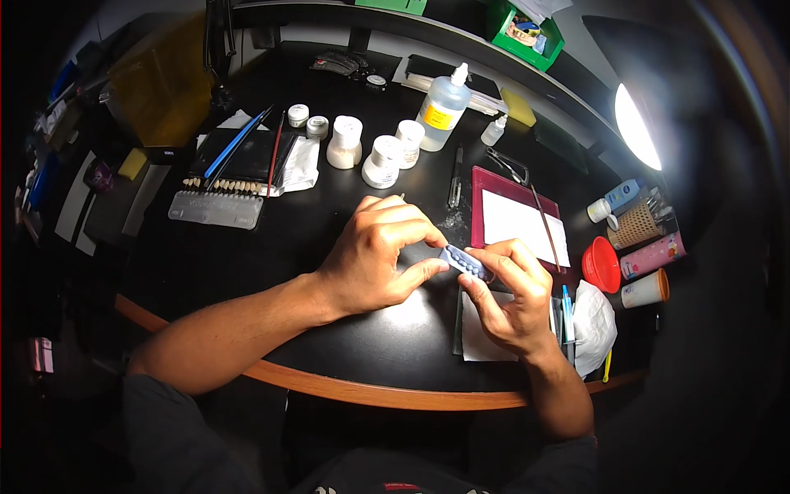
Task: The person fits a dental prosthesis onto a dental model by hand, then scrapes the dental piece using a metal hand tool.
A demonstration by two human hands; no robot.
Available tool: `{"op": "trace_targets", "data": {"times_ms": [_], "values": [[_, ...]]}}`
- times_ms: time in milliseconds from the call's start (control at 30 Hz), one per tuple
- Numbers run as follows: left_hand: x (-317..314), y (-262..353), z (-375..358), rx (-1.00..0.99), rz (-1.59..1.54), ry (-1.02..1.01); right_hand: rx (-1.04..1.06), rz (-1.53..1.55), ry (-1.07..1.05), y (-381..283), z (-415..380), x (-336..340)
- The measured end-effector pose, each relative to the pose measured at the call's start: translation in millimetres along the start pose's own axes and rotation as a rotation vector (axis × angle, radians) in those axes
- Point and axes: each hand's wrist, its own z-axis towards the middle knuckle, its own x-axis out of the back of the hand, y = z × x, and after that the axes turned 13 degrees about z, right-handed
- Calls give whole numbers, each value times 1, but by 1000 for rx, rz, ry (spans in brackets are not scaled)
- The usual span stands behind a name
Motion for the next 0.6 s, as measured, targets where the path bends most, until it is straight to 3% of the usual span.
{"op": "trace_targets", "data": {"times_ms": [600], "values": [[5,5,3,-62,11,4,-32,13,-2,1,2,1]]}}
